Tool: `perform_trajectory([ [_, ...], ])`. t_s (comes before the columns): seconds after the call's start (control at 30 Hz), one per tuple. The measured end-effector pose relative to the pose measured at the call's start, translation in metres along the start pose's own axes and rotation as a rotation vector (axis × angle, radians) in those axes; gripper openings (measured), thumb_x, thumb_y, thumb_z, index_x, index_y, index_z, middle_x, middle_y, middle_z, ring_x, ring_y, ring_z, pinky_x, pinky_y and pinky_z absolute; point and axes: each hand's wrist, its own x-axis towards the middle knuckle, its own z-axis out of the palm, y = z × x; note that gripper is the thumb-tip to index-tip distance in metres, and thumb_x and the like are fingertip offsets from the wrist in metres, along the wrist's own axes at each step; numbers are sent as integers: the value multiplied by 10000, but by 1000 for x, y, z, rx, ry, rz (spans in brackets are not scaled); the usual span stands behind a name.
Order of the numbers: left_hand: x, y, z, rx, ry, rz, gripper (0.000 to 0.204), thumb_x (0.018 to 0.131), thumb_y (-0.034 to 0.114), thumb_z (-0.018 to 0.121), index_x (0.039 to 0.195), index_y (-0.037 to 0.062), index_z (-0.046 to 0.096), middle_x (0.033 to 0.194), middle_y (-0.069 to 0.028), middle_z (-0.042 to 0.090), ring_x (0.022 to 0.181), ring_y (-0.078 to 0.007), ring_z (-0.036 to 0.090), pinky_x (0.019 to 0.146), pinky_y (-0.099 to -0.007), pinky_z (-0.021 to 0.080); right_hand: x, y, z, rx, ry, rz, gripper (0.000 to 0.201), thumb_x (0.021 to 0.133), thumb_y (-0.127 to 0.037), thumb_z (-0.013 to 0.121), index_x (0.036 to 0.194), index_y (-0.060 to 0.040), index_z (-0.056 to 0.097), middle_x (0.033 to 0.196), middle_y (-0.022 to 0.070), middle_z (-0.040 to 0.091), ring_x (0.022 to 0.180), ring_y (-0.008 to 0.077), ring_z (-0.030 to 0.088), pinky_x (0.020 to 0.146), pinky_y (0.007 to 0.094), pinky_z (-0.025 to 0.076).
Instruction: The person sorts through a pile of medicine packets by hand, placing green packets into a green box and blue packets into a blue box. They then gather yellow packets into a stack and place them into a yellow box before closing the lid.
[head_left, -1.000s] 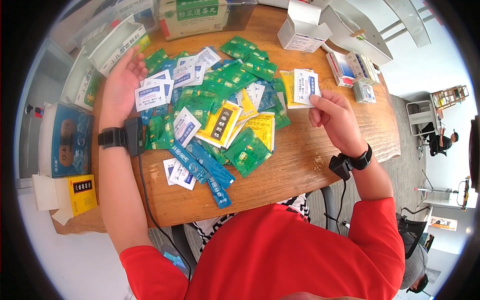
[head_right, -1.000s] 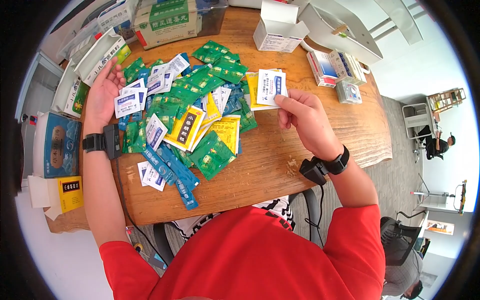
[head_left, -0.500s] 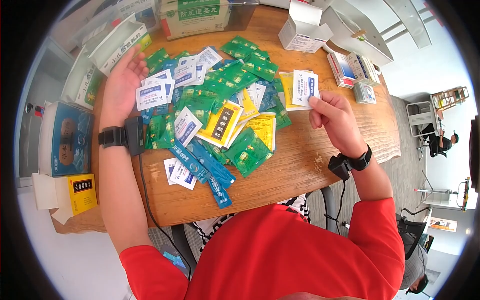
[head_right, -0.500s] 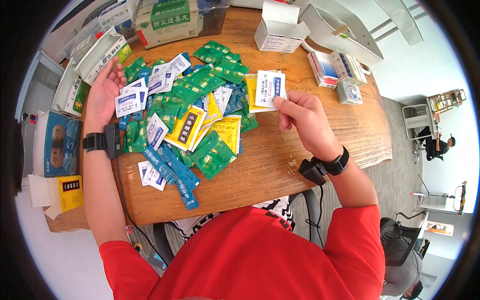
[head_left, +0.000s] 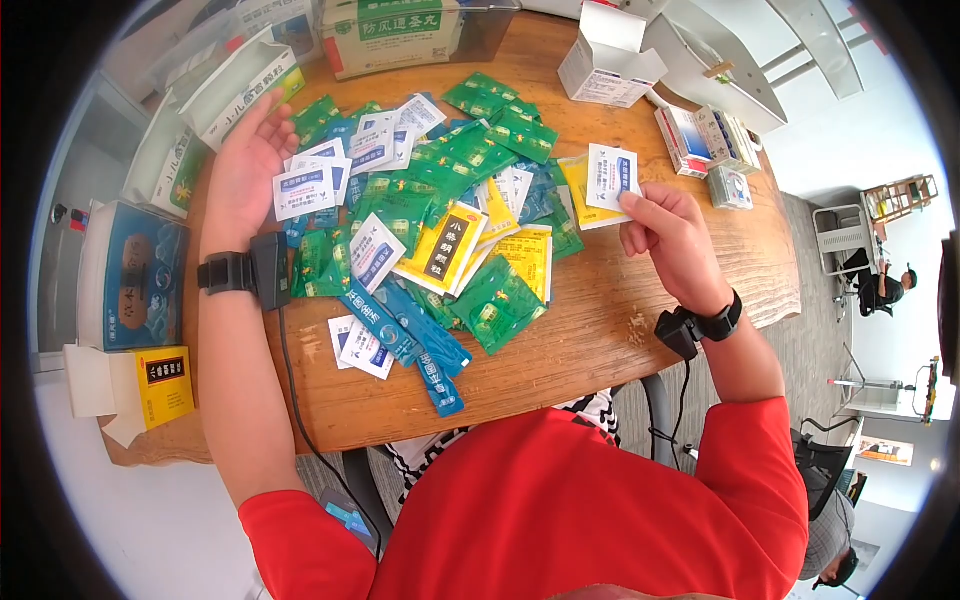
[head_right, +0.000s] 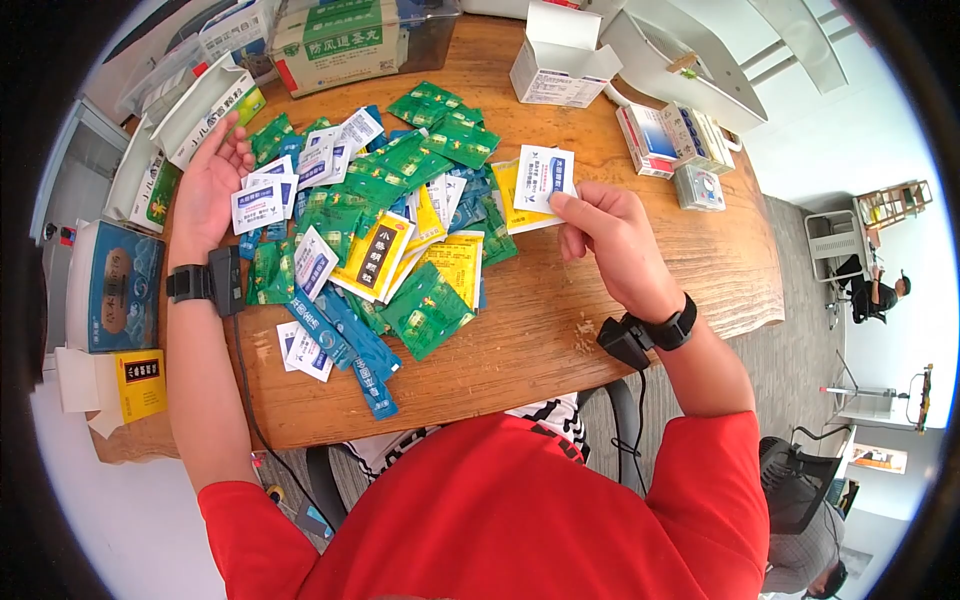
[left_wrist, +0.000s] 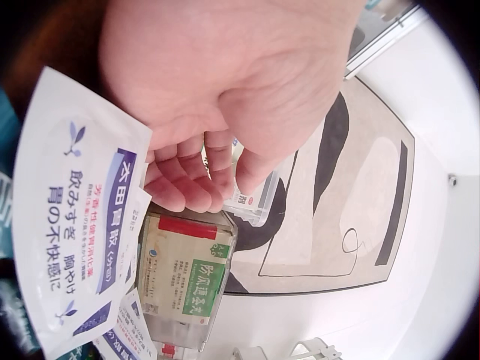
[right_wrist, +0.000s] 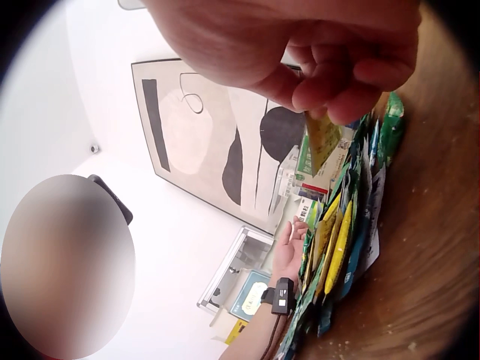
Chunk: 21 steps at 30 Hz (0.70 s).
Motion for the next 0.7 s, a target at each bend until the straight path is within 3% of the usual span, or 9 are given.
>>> perform_trajectory([
  [0.37, -4, 2, 8, 27, 34, 3, 364, 1127, 234, 628, 1422, 21, 610, 1093, -31, 612, 952, -122, 592, 888, -262, 535, 20, -3, -5, -49, 43, -48, 365, 1102, -305, 664, 850, -42, 686, 631, -21, 532, 602, 101, 536, 613, 275, 434],
  [0.5, -4, 2, 9, 25, 45, -6, 371, 1129, 240, 626, 1431, 25, 604, 1093, -26, 606, 948, -122, 586, 880, -260, 528, 29, -12, -10, -98, 16, -72, 367, 1100, -310, 671, 851, -42, 693, 652, -10, 576, 616, 92, 568, 612, 260, 432],
  [0.7, -3, 1, 7, 23, 41, -12, 381, 1130, 249, 625, 1440, 30, 600, 1098, -21, 609, 944, -118, 578, 876, -262, 520, 36, -22, -36, -443, 76, -55, 400, 1063, -293, 703, 774, -17, 691, 638, 12, 634, 597, 77, 623, 562, 238, 432],
])
